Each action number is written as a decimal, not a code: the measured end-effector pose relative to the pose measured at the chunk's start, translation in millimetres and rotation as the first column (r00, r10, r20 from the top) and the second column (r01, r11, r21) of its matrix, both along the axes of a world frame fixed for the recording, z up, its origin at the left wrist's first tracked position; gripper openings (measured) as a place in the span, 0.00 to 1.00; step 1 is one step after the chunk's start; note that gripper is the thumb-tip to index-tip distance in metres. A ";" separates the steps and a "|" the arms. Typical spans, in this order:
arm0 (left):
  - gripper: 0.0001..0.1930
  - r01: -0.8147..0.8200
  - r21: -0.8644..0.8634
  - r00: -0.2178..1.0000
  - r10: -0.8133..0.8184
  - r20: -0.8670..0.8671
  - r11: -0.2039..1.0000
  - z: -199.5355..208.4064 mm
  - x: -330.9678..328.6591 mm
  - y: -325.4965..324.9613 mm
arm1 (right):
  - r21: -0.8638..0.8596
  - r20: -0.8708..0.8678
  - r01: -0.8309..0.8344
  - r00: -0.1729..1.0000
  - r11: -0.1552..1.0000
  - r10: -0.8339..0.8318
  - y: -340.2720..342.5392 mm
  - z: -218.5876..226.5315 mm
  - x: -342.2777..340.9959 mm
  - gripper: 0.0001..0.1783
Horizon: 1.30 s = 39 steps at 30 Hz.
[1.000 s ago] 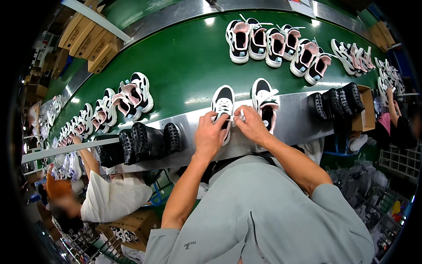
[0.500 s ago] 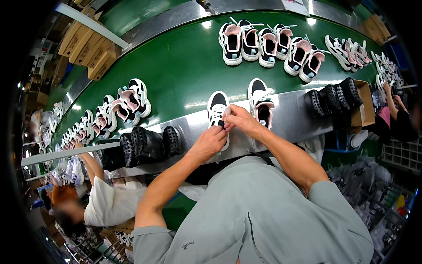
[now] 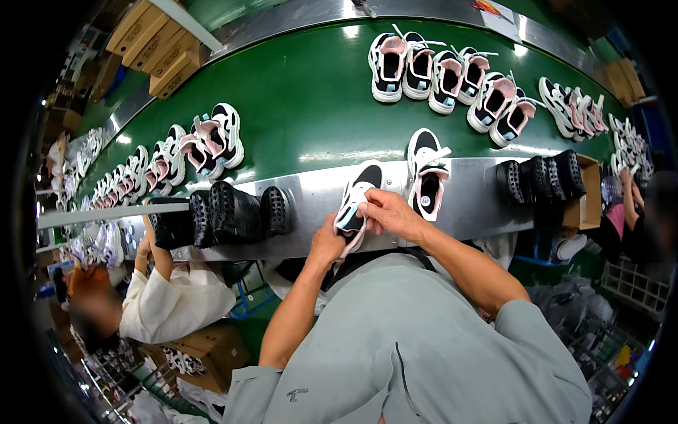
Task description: The person assembles shoes by taking white and purple shoes from a conveyor belt, inserting black components into them by hand, and then placing them back onto the belt.
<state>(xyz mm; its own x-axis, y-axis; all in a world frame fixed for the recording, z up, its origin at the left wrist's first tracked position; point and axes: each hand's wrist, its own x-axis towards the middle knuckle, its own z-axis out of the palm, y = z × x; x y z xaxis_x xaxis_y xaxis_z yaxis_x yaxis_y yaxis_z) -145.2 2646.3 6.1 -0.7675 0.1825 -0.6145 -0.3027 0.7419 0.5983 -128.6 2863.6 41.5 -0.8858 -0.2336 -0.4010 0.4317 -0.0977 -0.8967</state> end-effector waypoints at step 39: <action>0.30 -0.011 -0.043 0.987 0.004 -0.161 0.999 3.6 -8.4 17.1 | 0.618 -0.058 -0.019 0.996 0.786 0.070 -20.4 -25.8 -7.8 0.25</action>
